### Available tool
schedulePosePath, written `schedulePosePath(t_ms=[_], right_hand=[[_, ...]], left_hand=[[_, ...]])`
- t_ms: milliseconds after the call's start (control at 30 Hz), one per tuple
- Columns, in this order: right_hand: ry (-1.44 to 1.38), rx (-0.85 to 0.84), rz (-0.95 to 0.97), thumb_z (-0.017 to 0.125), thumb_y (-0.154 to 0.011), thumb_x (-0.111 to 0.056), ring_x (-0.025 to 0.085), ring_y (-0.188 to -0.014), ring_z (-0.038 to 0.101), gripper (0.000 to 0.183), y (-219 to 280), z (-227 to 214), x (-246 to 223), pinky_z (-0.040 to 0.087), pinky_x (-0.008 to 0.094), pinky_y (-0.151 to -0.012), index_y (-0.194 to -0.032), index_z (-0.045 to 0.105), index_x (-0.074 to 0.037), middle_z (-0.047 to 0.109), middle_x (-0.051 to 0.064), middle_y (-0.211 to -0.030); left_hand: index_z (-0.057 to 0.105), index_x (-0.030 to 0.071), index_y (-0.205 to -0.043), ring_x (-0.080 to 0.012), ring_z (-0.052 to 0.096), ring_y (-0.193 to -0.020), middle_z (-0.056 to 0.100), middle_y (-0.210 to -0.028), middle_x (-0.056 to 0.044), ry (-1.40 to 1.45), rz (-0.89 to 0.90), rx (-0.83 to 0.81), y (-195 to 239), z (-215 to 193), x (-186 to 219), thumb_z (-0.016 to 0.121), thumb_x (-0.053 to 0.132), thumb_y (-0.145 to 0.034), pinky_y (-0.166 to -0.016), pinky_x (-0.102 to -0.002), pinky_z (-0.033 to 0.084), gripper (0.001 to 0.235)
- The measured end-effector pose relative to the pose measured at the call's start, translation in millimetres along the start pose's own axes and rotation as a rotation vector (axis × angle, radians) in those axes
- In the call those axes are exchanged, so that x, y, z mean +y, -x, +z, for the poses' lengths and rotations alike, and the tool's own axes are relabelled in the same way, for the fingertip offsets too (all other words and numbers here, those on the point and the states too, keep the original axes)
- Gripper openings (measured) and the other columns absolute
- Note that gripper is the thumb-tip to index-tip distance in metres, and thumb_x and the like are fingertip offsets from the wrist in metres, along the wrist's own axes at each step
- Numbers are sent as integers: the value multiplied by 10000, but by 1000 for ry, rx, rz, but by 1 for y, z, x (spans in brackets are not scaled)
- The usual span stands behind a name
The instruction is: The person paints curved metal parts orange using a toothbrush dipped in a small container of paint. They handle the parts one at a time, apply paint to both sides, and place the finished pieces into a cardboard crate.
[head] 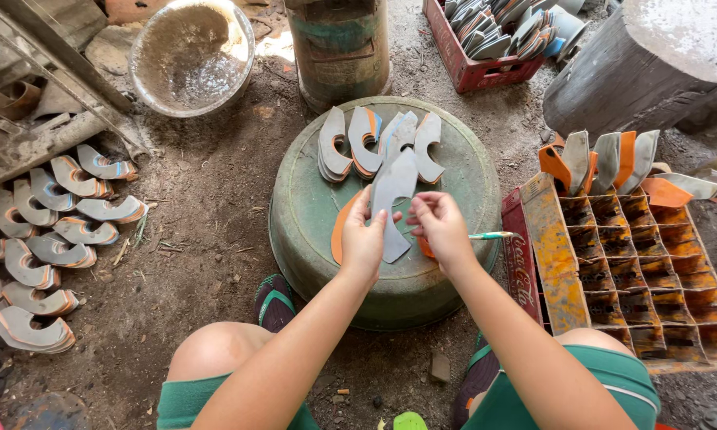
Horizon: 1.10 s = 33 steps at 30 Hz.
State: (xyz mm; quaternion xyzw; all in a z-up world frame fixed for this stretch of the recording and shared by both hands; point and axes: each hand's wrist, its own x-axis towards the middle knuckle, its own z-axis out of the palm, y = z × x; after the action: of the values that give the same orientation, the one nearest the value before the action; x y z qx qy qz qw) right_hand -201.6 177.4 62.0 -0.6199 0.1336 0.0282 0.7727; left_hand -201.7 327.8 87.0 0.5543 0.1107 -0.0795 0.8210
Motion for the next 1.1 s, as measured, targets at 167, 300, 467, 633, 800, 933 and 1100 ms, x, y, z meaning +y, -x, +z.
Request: schedulePosePath(t_ms=[167,300,467,633,800,933,1100], right_hand=[[-383,-33,221,632,-945,-439,195,-884,676,424,-15,-27,-13,550,375,-748,-1210,570,-114,709,64,-1064],[-589,-22,205,694,-986,-384,165,-914,656,320,-18,-32,-6,507,361,-789,-1171,592,-144,694,10,-1006],[-707,-22,191,684,-940,-250,205,-851,673,174,-19,-35,-8,549,411,-854,-989,596,-108,681,35,-864],[-774,96,158,690,-919,-218,213,-822,677,178,-17,-35,-27,553,397,-889,-921,579,-79,668,48,-813],[-789,4,66,738,-931,-225,196,-906,672,194,-5,-31,-42,546,420,-968,-964,586,-109,665,20,-850],[-702,15,61,748,-891,-316,213,-948,677,257,3,-23,-50,538,455,-928,-1036,605,-160,676,10,-888],[-639,-32,77,756,-860,-378,248,-964,669,511,8,-25,-52,538,455,-892,-1268,555,-145,689,98,-1065]], left_hand=[[495,184,-1527,-138,716,-953,641,-1186,-50,-322,-103,-327,4,2,16,588,-27,-947,-814,-272,548,624],[484,241,-1544,-70,588,-1024,662,-1274,5,-435,-36,-586,2,8,22,637,-6,-954,-909,-245,491,659],[375,192,-1579,-81,594,-1039,670,-1225,-11,-463,-74,-628,0,13,25,687,110,-941,-918,-243,487,714],[527,69,-1527,-120,632,-1056,732,-1160,-59,-435,-165,-580,-4,9,26,613,330,-1013,-903,-287,491,583],[615,71,-1439,-89,632,-1172,731,-1247,-18,-409,-232,-648,-4,8,24,628,352,-989,-1020,-260,471,531],[679,85,-1366,-76,633,-1119,744,-1198,-5,-422,-266,-643,-2,6,29,666,327,-960,-987,-255,471,474],[683,89,-1381,-75,614,-989,741,-1098,-13,-554,-144,-662,5,10,28,703,326,-940,-885,-275,501,502]])
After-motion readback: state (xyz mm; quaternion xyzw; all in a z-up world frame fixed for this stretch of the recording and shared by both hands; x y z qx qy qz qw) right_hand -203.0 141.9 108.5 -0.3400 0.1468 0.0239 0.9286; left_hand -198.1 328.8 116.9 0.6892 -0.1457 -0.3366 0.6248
